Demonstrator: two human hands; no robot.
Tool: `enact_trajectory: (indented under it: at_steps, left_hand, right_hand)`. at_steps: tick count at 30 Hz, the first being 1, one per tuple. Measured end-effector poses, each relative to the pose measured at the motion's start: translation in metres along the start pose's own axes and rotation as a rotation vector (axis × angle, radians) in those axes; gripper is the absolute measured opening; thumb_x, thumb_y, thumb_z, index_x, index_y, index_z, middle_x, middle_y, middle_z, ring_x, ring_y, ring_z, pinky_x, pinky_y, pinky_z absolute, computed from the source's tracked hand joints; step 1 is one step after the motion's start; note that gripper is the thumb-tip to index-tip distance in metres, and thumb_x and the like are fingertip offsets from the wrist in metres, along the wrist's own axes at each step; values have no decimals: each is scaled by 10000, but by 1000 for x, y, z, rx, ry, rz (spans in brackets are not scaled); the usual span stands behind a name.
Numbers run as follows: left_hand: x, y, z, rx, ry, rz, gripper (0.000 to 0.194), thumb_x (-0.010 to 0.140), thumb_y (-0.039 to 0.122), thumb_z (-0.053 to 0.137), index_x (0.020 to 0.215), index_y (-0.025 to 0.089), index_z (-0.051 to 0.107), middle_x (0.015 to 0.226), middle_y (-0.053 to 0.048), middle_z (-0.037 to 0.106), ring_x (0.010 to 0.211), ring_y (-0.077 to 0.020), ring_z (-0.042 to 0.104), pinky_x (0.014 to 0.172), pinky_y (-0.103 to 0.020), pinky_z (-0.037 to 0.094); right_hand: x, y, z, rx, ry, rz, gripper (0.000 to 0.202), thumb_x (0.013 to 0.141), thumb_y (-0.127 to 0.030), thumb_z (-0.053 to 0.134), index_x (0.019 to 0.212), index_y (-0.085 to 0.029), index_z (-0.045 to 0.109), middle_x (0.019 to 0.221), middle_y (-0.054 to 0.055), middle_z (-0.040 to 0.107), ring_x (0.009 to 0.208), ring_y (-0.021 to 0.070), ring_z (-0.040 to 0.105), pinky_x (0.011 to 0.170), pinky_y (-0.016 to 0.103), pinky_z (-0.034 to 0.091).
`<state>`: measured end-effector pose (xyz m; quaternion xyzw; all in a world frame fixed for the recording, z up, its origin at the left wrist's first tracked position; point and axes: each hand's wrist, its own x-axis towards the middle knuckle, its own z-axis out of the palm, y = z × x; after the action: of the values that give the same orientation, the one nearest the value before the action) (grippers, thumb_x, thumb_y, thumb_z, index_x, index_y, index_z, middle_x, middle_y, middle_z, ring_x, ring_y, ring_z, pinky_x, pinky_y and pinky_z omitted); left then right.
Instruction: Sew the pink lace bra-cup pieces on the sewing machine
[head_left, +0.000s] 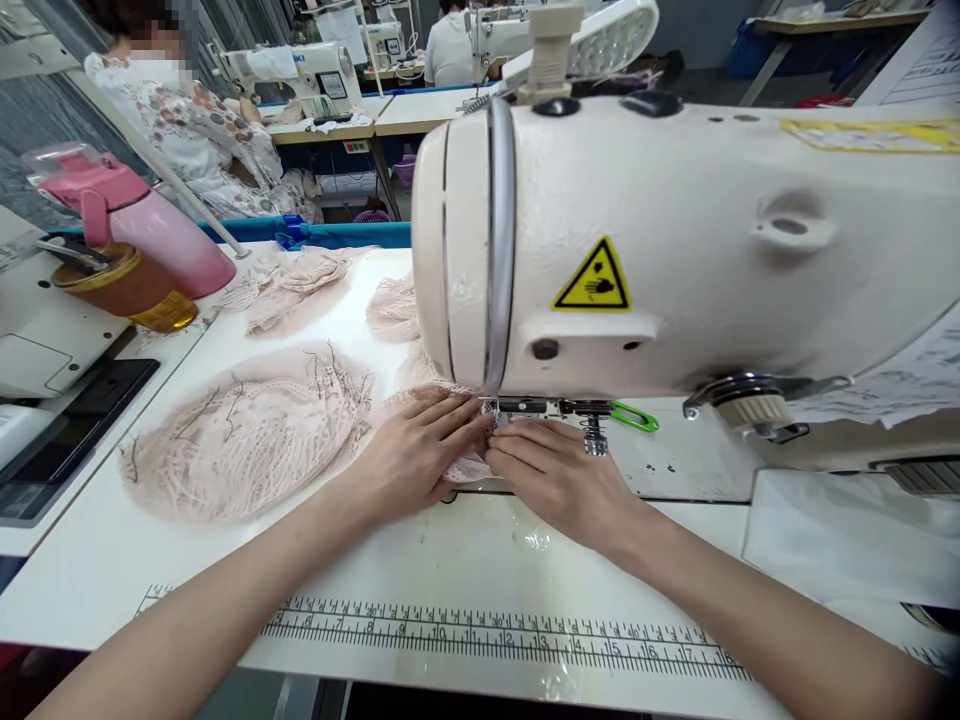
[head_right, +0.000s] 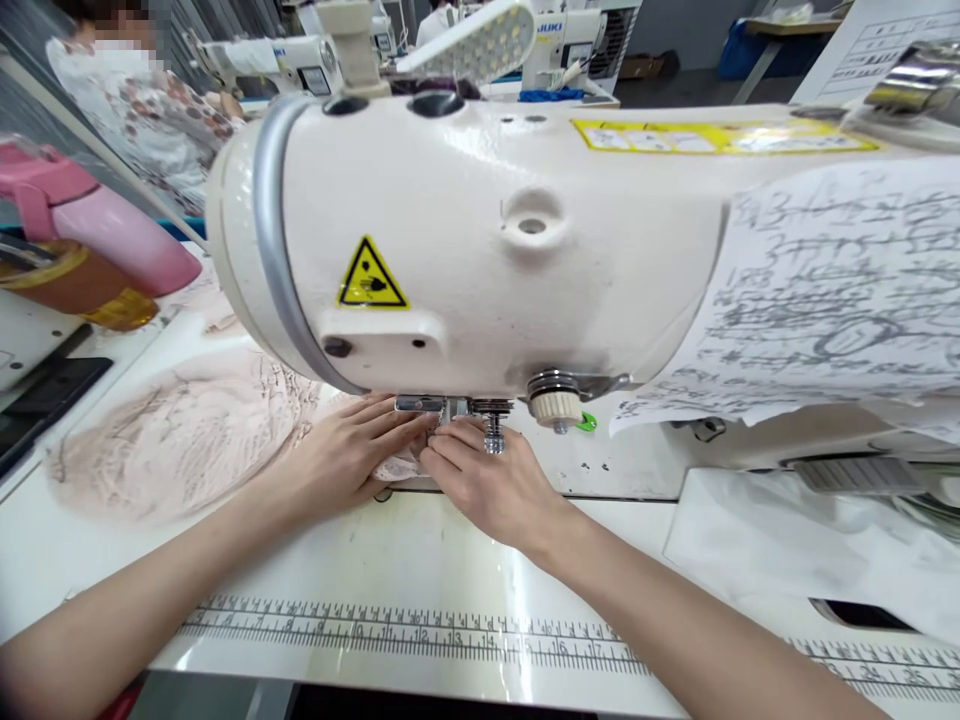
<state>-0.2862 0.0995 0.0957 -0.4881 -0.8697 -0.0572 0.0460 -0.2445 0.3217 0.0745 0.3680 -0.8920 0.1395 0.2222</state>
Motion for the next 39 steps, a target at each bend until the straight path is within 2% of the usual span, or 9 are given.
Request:
enact_trajectory:
  at_steps: [8, 13, 16, 24, 28, 32, 36, 39]
  left_hand:
    - [0, -1, 6, 63, 61, 13, 513, 912, 305, 497, 1362, 59, 478, 1377, -164, 555, 1331, -283, 482, 1098, -477, 426]
    - [1, 3, 7, 90, 93, 10, 498, 940, 348, 480, 1354, 70, 496, 1360, -155, 572, 1315, -276, 501, 1090, -448, 439]
    - [1, 5, 8, 116, 106, -9, 488, 943, 366, 489, 1333, 75, 523, 1356, -149, 577, 1303, -286, 513, 1083, -444, 447]
    - [2, 8, 10, 172, 133, -14, 460, 955, 333, 452, 1310, 56, 547, 1326, -164, 597, 1289, -298, 524, 1072, -444, 456]
    - [2, 8, 12, 194, 155, -20, 459, 965, 338, 447, 1330, 75, 537, 1334, -164, 590, 1287, -296, 527, 1065, -440, 459]
    - [2, 9, 12, 204, 162, -25, 454, 963, 329, 463, 1327, 69, 543, 1344, -177, 579, 1273, -309, 538, 1051, -447, 472]
    - [1, 10, 10, 200, 211, 53, 374, 967, 227, 454, 1300, 104, 571, 1353, -125, 581, 1257, -272, 558, 1073, -445, 460]
    - [-2, 9, 9, 173, 235, 114, 371, 955, 132, 432, 1300, 101, 568, 1336, -89, 598, 1231, -216, 582, 1067, -380, 481]
  right_hand:
    - [0, 4, 0, -89, 12, -57, 247, 892, -13, 492, 984, -178, 653, 1017, 28, 715, 1002, 155, 628, 814, 273, 491]
    - [1, 2, -4, -126, 45, 3, 238, 898, -24, 489, 934, -194, 653, 976, 7, 723, 927, 134, 644, 591, 264, 409]
    - [1, 1, -7, -178, 48, 32, 264, 898, -19, 469, 928, -205, 654, 998, -5, 727, 870, 127, 648, 572, 289, 371]
    - [3, 7, -12, -253, 34, 26, 230, 902, -72, 491, 974, -202, 667, 1070, -4, 718, 870, 171, 633, 712, 333, 448]
    - [6, 6, -20, -287, -33, 51, 310, 920, -41, 414, 970, -205, 673, 1079, -20, 711, 875, 153, 622, 712, 327, 443]
    - [7, 7, -21, -330, -45, 51, 278, 921, -58, 443, 990, -195, 674, 1082, -12, 712, 870, 151, 620, 703, 327, 429]
    - [4, 9, -15, -386, -9, 1, 251, 879, -51, 512, 1010, -194, 672, 1124, -9, 706, 761, 132, 615, 664, 326, 417]
    - [2, 7, -13, -366, 38, -31, 269, 877, -31, 498, 994, -196, 676, 1085, -11, 716, 836, 128, 624, 673, 308, 409]
